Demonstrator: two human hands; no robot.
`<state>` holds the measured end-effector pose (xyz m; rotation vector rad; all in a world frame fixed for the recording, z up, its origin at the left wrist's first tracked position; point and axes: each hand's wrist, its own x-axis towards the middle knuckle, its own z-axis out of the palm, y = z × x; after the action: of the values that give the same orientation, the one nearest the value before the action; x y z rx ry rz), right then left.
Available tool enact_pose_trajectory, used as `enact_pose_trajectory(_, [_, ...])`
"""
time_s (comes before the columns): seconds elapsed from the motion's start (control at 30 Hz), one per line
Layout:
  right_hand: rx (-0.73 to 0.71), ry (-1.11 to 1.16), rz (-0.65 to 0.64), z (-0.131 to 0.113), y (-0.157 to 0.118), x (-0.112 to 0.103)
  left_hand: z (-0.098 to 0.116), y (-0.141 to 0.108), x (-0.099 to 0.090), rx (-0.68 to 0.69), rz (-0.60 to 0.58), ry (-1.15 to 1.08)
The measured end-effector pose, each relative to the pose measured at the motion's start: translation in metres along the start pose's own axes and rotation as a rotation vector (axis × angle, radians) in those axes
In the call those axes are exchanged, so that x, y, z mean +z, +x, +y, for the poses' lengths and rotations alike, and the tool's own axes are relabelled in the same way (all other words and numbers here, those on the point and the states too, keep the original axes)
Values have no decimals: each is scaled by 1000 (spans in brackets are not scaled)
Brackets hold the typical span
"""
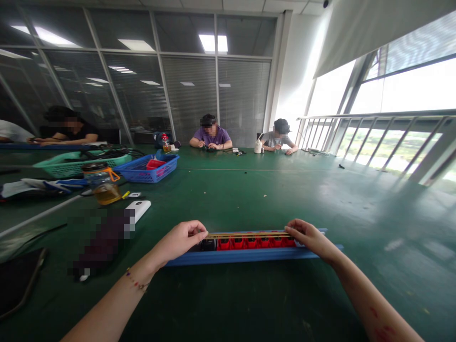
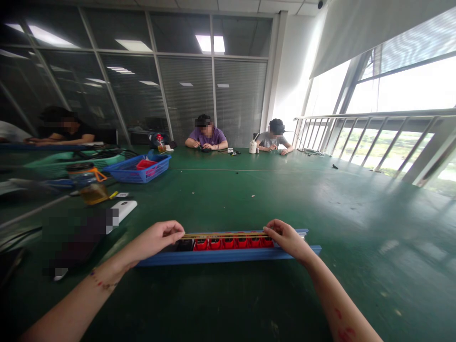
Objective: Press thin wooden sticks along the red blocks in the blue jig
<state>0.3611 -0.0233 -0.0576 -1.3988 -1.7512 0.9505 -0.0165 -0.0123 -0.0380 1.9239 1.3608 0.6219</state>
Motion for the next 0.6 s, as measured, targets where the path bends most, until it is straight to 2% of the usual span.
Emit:
enact_pose_trajectory(0.3, [-13,-81,27,-1,-1,0,3,1,1,73,-42,37])
enact_pose_trajectory(0.5, [-28,-220,58,2,1,0,2,0,-10,62,22,226])
enact_pose_trajectory(0.6, [-28,-229,59,2,0,0,1,-1,-16,31,15,289])
